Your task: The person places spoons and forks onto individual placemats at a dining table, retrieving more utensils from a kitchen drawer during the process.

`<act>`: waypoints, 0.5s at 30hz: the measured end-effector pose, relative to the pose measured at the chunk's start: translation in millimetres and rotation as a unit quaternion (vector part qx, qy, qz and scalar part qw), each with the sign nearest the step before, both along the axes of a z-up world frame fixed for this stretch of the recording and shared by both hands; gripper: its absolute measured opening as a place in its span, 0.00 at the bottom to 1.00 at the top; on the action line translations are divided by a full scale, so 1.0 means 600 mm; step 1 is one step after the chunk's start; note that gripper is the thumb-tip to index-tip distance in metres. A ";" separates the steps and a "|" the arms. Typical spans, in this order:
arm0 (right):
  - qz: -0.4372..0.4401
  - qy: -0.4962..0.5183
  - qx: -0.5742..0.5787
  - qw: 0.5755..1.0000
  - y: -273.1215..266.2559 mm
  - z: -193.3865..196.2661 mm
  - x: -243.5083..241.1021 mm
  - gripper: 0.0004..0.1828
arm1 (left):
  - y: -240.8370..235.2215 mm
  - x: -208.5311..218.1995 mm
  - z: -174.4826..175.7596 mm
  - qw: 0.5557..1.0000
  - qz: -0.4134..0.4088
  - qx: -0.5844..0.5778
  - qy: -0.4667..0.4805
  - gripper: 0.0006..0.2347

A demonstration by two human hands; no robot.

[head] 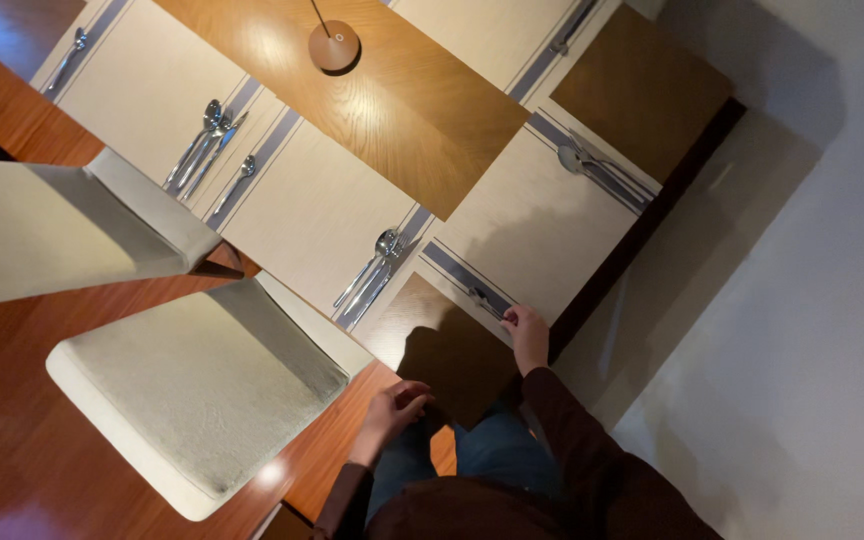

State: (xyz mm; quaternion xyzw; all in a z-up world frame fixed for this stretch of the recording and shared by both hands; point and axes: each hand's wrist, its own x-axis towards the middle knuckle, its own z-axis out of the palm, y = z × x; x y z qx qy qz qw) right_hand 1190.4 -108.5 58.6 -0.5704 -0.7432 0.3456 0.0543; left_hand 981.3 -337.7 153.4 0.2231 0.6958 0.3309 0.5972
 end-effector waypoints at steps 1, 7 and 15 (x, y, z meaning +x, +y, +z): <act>0.006 0.001 0.002 1.000 0.002 0.002 0.001 0.06 | 0.004 -0.001 0.032 1.000 0.006 0.002 0.001 0.08; -0.003 -0.009 0.022 1.000 0.007 0.018 0.004 0.10 | -0.033 -0.002 0.051 0.996 0.091 -0.021 0.006 0.08; 0.220 0.126 -0.065 0.965 -0.040 -0.008 -0.011 0.06 | -0.201 -0.024 -0.040 0.977 0.196 0.085 -0.020 0.08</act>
